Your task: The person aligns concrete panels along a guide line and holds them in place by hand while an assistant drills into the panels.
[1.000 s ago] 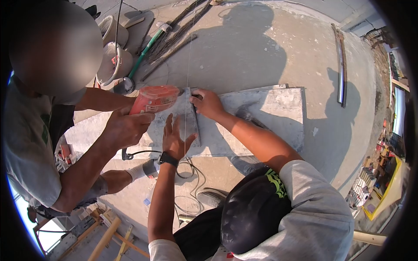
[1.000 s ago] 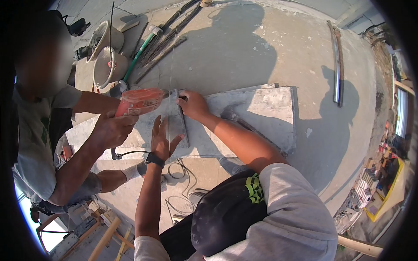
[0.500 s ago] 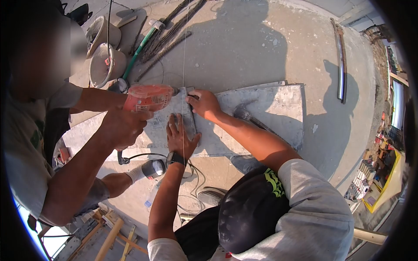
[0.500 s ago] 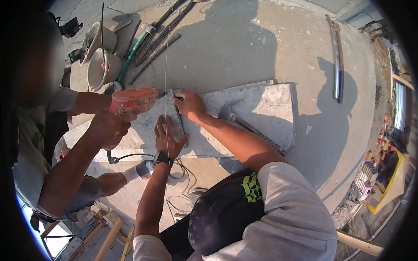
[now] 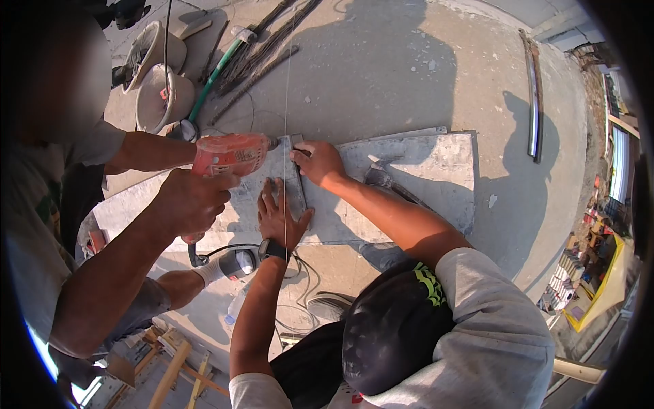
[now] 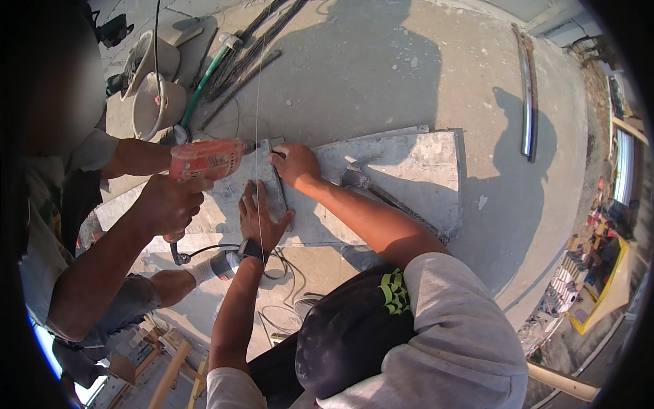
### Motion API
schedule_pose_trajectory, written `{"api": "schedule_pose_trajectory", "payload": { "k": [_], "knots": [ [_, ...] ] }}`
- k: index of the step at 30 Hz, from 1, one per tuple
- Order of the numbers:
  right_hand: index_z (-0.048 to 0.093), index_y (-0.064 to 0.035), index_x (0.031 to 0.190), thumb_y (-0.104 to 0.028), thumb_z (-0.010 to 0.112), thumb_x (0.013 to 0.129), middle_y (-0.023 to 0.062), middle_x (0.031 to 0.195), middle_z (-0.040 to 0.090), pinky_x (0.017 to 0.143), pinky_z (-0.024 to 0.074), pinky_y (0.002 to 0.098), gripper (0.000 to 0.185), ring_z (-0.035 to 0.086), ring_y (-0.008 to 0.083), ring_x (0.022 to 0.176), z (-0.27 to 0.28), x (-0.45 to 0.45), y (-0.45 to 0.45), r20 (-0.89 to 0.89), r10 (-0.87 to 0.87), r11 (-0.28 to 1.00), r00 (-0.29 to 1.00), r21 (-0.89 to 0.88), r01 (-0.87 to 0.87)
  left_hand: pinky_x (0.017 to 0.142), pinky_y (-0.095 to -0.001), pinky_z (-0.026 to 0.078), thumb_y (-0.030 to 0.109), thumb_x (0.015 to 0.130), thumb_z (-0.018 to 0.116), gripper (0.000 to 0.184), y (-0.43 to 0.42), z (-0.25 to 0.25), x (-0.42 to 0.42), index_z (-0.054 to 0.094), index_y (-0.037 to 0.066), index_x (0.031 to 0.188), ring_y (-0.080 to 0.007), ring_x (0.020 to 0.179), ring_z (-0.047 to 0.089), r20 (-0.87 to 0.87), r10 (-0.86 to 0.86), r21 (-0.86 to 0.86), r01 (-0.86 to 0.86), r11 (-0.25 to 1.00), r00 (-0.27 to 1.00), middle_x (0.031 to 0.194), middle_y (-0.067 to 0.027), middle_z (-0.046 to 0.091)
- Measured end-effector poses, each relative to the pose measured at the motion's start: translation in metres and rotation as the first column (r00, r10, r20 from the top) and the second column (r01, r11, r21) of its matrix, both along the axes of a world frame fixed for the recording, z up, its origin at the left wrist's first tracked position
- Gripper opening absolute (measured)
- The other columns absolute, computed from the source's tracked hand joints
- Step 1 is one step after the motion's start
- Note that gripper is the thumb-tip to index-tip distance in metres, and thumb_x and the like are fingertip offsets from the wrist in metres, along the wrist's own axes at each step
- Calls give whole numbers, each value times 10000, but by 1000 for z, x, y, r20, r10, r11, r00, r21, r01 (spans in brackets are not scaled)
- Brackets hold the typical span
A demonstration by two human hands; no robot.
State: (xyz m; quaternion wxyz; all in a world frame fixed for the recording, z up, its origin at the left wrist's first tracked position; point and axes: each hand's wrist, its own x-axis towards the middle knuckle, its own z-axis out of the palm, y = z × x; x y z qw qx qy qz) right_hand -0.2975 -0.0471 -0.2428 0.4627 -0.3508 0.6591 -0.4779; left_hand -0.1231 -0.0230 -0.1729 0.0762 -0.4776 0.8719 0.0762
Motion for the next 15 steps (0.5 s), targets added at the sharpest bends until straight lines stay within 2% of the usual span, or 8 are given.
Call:
{"api": "schedule_pose_trajectory", "payload": {
  "k": [5, 7, 15],
  "knots": [
    [707, 6, 1123, -297, 683, 918, 159, 803, 725, 656, 535, 331, 366, 702, 190, 613, 2, 0, 1, -17, -6, 1000, 1000, -3, 6, 1065, -529, 427, 430, 701, 840, 1058, 0, 1, -1, 306, 71, 1539, -453, 1358, 368, -24, -7, -14, 7, 1000, 1000, 1557, -230, 300],
    [709, 4, 1118, -298, 682, 918, 156, 797, 724, 655, 535, 331, 363, 702, 192, 612, 2, 0, 1, -26, -6, 1000, 1000, -7, 5, 1052, -535, 428, 437, 708, 840, 1048, 1, 5, -4, 318, 49, 1530, -470, 1347, 380, -8, -5, -5, 5, 1000, 1000, 1521, -270, 330],
    [718, -3, 1091, -304, 679, 917, 150, 782, 718, 655, 531, 336, 350, 703, 194, 615, 1, 0, 1, -32, -13, 999, 999, -36, 12, 1039, -535, 436, 428, 711, 836, 1033, 0, 4, -3, 327, 52, 1527, -461, 1349, 383, 4, -6, -10, 6, 1000, 1000, 1521, -267, 330]
  ]
}}
